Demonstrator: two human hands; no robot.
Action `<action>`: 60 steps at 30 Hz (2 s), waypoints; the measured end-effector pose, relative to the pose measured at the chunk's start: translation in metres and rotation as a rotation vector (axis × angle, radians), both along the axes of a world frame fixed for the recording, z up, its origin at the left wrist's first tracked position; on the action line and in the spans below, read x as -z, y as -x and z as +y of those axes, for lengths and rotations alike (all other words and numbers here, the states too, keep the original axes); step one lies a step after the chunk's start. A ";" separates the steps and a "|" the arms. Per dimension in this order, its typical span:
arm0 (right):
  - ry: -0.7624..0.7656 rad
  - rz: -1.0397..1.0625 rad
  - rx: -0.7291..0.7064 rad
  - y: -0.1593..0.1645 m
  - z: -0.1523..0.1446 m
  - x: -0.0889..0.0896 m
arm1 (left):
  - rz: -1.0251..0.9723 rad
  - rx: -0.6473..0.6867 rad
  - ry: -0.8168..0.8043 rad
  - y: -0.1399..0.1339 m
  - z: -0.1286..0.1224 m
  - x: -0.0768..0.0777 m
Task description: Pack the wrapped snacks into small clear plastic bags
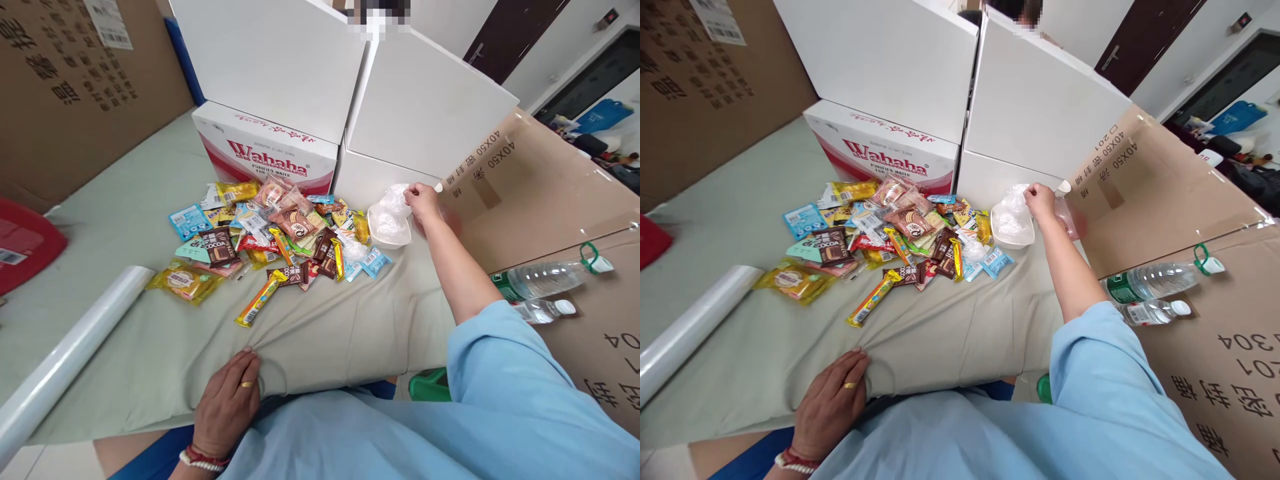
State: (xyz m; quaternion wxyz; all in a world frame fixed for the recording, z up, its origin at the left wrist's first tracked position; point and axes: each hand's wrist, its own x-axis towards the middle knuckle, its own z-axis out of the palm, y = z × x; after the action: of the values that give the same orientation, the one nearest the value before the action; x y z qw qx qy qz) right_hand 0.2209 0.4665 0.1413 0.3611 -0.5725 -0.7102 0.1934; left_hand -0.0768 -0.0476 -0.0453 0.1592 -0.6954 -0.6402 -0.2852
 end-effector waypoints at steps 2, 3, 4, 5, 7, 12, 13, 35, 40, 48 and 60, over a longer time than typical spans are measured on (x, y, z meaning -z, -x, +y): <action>-0.057 -0.094 0.017 0.002 -0.001 -0.002 | -0.017 -0.004 0.010 0.000 -0.001 0.002; -0.075 -0.137 0.021 0.003 -0.002 -0.001 | -0.025 -0.006 0.017 0.000 -0.001 0.002; -0.086 -0.185 0.022 0.005 -0.004 -0.001 | -0.032 -0.008 0.020 0.000 -0.002 0.003; -0.091 -0.239 0.018 0.008 -0.007 0.001 | -0.037 -0.010 0.021 -0.001 -0.002 0.004; -0.074 -0.338 0.007 0.015 -0.012 0.004 | -0.044 -0.015 0.013 -0.002 -0.002 0.004; -0.004 -0.321 -0.006 0.030 -0.019 -0.001 | -0.083 0.009 0.001 -0.002 0.000 -0.001; 0.003 -0.246 -0.010 0.031 -0.022 -0.008 | -0.125 0.026 0.005 -0.001 -0.001 -0.004; 1.007 0.692 -0.228 0.064 -0.362 0.093 | -1.711 -0.035 0.527 -0.047 0.061 -0.054; 0.626 0.373 -0.472 0.065 -0.349 0.089 | -1.791 0.135 0.564 -0.049 0.061 -0.067; 0.934 0.635 -0.344 0.068 -0.326 0.088 | -1.838 -0.089 0.456 -0.034 0.060 -0.060; 1.123 0.689 -0.271 0.062 -0.330 0.081 | -1.179 0.177 0.429 -0.040 0.063 -0.076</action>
State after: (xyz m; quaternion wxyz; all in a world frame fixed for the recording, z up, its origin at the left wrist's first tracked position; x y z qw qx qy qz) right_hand 0.1592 0.1366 0.0606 0.1870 -0.4850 -0.4115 0.7487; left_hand -0.0367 0.0156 0.0306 -0.3874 -0.4883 -0.6032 -0.4977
